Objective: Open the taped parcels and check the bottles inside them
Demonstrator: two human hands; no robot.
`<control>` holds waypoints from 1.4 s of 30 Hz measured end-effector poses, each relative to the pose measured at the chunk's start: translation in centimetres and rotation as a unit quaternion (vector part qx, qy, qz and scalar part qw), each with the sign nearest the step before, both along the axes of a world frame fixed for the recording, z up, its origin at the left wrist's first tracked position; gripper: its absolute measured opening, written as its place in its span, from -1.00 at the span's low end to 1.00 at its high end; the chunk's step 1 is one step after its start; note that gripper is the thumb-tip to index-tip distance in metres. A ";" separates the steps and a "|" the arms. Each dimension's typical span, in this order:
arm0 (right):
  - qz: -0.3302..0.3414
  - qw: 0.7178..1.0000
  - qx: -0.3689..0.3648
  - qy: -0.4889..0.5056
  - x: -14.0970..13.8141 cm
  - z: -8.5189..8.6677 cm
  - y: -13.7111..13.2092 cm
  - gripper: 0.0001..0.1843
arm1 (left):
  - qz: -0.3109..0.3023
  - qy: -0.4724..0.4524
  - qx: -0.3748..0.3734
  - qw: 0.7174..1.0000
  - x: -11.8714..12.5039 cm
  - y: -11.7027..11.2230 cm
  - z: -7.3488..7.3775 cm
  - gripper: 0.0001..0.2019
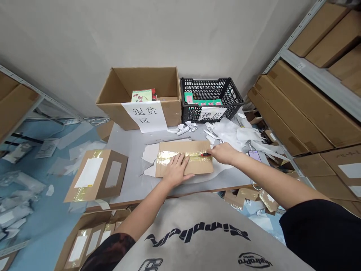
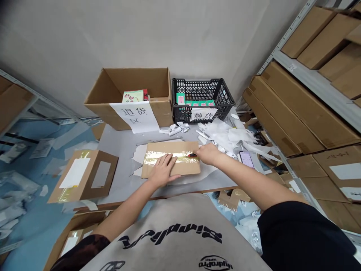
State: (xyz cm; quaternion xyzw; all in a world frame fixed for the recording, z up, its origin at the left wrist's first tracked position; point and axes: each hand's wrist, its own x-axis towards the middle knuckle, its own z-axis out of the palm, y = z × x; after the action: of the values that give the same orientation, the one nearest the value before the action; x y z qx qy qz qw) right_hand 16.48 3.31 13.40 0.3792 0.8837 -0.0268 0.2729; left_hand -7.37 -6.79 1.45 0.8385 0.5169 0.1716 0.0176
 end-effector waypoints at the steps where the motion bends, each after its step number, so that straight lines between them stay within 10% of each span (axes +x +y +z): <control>1: -0.007 1.000 -0.002 -0.008 0.2 0.1 0.1 -0.62 | 0.002 0.001 0.001 1.000 0.1 0.1 -0.2 -0.21; 28: -0.032 0.998 -0.011 -0.046 2.9 1.3 0.1 -0.60 | 0.031 0.024 -0.052 0.998 0.4 -0.5 -0.4 -0.17; 42: -0.042 0.998 -0.019 0.046 7.4 -1.3 0.3 -0.69 | 0.025 0.005 -0.053 0.998 0.3 -0.4 -0.2 -0.21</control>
State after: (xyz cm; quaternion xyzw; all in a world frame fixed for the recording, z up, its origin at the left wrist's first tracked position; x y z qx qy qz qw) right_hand 23.88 3.66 12.09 0.4094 0.8777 -0.0729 0.2381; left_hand -7.03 -7.19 1.23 0.8242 0.5460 0.1397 0.0551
